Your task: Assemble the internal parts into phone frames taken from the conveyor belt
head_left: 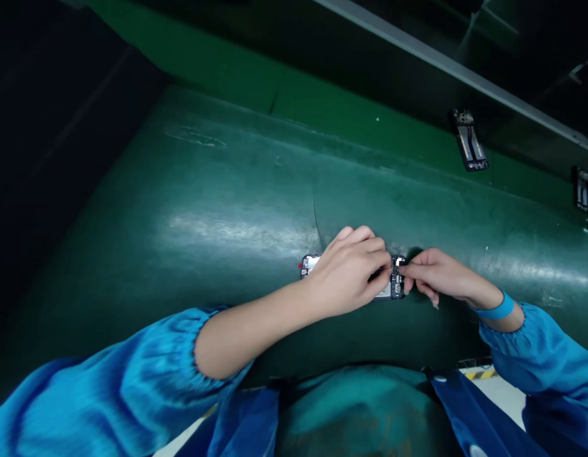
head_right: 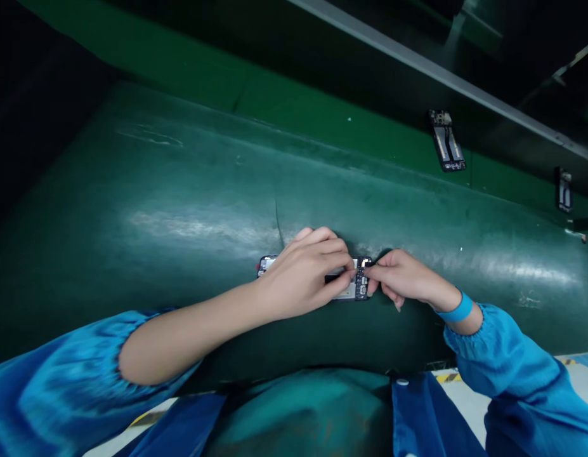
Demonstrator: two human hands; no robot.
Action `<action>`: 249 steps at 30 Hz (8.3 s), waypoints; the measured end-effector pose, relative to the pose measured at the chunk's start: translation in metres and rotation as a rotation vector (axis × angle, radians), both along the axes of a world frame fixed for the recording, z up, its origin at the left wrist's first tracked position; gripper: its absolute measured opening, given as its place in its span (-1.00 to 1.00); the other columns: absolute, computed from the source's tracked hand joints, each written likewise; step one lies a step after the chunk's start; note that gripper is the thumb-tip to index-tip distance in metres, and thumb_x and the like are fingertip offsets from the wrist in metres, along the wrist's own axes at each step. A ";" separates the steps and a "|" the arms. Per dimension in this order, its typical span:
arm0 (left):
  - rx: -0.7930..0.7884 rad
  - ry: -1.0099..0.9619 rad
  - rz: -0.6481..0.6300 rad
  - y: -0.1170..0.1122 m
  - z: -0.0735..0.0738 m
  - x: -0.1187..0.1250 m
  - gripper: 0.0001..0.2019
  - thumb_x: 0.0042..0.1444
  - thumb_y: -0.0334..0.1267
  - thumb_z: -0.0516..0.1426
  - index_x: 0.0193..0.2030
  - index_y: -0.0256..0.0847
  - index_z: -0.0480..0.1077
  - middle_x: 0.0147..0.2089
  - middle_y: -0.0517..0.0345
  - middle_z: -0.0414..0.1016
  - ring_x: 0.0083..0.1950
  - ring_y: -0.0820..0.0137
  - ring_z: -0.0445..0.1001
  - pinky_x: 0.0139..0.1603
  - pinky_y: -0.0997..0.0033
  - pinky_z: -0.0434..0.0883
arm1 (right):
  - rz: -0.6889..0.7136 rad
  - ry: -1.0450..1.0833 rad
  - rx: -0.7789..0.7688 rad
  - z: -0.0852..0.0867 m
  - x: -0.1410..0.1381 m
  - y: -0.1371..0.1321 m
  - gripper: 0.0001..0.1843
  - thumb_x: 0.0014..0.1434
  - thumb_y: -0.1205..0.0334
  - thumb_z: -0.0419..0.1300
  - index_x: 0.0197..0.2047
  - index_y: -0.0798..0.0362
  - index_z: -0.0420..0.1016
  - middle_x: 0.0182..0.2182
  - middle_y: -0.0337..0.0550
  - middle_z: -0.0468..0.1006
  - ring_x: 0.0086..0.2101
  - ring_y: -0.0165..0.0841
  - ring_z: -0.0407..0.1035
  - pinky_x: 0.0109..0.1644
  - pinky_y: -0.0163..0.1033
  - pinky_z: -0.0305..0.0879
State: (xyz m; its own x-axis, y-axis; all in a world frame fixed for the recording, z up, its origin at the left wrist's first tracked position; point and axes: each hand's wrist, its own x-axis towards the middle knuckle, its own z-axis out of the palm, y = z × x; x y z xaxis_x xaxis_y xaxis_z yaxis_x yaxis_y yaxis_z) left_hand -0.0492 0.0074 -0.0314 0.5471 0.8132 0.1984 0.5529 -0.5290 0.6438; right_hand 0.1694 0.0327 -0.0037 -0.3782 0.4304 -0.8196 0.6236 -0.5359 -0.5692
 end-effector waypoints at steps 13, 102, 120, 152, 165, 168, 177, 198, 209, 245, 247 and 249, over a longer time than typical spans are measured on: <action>0.002 0.047 0.011 0.003 0.004 0.001 -0.75 0.29 -0.25 0.05 -0.37 -0.20 0.49 -0.36 0.11 0.44 -0.19 0.29 0.31 -0.18 0.20 0.15 | 0.078 -0.039 0.114 0.006 -0.010 0.014 -0.64 0.24 0.31 0.08 -0.56 0.10 0.50 -0.82 -0.31 0.34 -0.79 -0.51 0.19 -0.68 -0.49 0.16; 0.224 0.172 -0.098 -0.011 0.005 -0.024 -0.63 0.30 0.02 0.11 0.09 -0.11 0.52 0.18 -0.04 0.49 0.31 0.01 0.30 0.28 -0.12 0.13 | 0.177 -0.101 0.176 0.012 -0.019 0.032 -0.61 0.21 0.43 0.09 -0.62 0.12 0.50 -0.67 -0.20 0.54 -0.74 -0.50 0.34 -0.68 -0.50 0.25; -0.331 0.031 -0.038 0.025 0.016 -0.082 -0.78 0.29 -0.14 0.14 -0.21 -0.08 0.63 -0.23 0.14 0.61 -0.08 0.28 0.40 0.09 0.17 0.22 | 0.183 -0.147 0.135 0.004 -0.014 0.033 -0.66 0.19 0.29 0.16 -0.59 0.13 0.54 -0.56 -0.03 0.62 -0.57 -0.37 0.53 -0.70 -0.50 0.25; -0.277 0.144 -0.145 0.045 0.021 -0.052 -0.80 0.23 -0.28 0.14 -0.28 -0.05 0.63 -0.22 0.21 0.63 -0.08 0.31 0.43 0.05 0.19 0.14 | 0.151 -0.142 0.142 0.001 -0.017 0.032 -0.64 0.20 0.37 0.12 -0.61 0.12 0.51 -0.59 -0.04 0.60 -0.58 -0.34 0.54 -0.73 -0.52 0.24; -0.237 0.124 -0.245 0.067 0.013 0.001 -0.81 0.19 -0.38 0.16 -0.27 -0.05 0.62 -0.24 0.24 0.60 -0.10 0.33 0.45 0.00 0.23 0.13 | 0.172 -0.096 0.165 0.003 -0.020 0.033 -0.60 0.26 0.40 0.10 -0.59 0.16 0.54 -0.63 -0.07 0.57 -0.61 -0.38 0.51 -0.70 -0.52 0.27; -0.260 0.076 -0.248 0.068 0.010 -0.004 -0.83 0.19 -0.36 0.19 -0.26 -0.05 0.62 -0.24 0.25 0.61 -0.11 0.35 0.47 0.03 0.25 0.20 | 0.175 -0.094 0.165 0.001 -0.019 0.033 -0.61 0.24 0.42 0.09 -0.59 0.16 0.54 -0.63 -0.08 0.58 -0.61 -0.38 0.52 -0.70 -0.52 0.28; -0.350 0.015 -0.278 0.069 0.010 -0.025 -0.86 0.17 -0.38 0.23 -0.28 -0.09 0.65 -0.30 0.22 0.63 -0.20 0.40 0.50 -0.06 0.36 0.33 | 0.183 -0.082 0.161 -0.002 -0.020 0.034 -0.61 0.21 0.44 0.05 -0.59 0.15 0.53 -0.64 -0.11 0.57 -0.62 -0.38 0.51 -0.71 -0.52 0.29; -0.375 0.119 -0.229 0.069 0.012 -0.013 -0.83 0.14 -0.39 0.21 -0.27 -0.05 0.64 -0.23 0.27 0.65 -0.11 0.34 0.47 0.02 0.29 0.26 | 0.172 -0.089 0.147 -0.001 -0.020 0.035 -0.63 0.21 0.42 0.09 -0.59 0.15 0.53 -0.64 -0.10 0.57 -0.62 -0.39 0.51 -0.71 -0.53 0.28; -0.576 0.165 -0.184 0.076 0.022 -0.015 -0.85 0.03 -0.39 0.24 -0.33 -0.12 0.65 -0.30 0.21 0.66 -0.25 0.41 0.57 -0.23 0.45 0.37 | 0.170 -0.079 0.138 -0.001 -0.020 0.035 -0.65 0.19 0.41 0.10 -0.60 0.14 0.52 -0.64 -0.10 0.57 -0.62 -0.39 0.51 -0.71 -0.53 0.28; -0.659 0.447 -0.082 0.090 0.045 0.022 -0.90 -0.16 -0.35 0.34 -0.41 -0.17 0.63 -0.43 0.16 0.60 -0.43 0.38 0.46 -0.41 0.41 0.28 | 0.187 -0.143 0.132 0.008 -0.025 0.037 -0.60 0.20 0.46 0.07 -0.64 0.15 0.51 -0.66 -0.10 0.56 -0.63 -0.41 0.50 -0.70 -0.54 0.27; -0.668 0.456 -0.092 0.092 0.047 0.025 -0.91 -0.18 -0.36 0.34 -0.43 -0.19 0.61 -0.45 0.15 0.59 -0.44 0.38 0.46 -0.43 0.41 0.28 | 0.190 -0.155 0.137 0.010 -0.026 0.037 -0.58 0.21 0.47 0.07 -0.64 0.15 0.52 -0.65 -0.09 0.57 -0.63 -0.40 0.50 -0.70 -0.53 0.27; -0.688 0.441 -0.085 0.092 0.046 0.025 -0.90 -0.19 -0.37 0.33 -0.44 -0.20 0.61 -0.45 0.15 0.59 -0.44 0.38 0.47 -0.43 0.42 0.30 | 0.188 -0.165 0.136 0.011 -0.026 0.037 -0.58 0.22 0.46 0.09 -0.64 0.15 0.51 -0.64 -0.07 0.57 -0.62 -0.38 0.50 -0.69 -0.50 0.28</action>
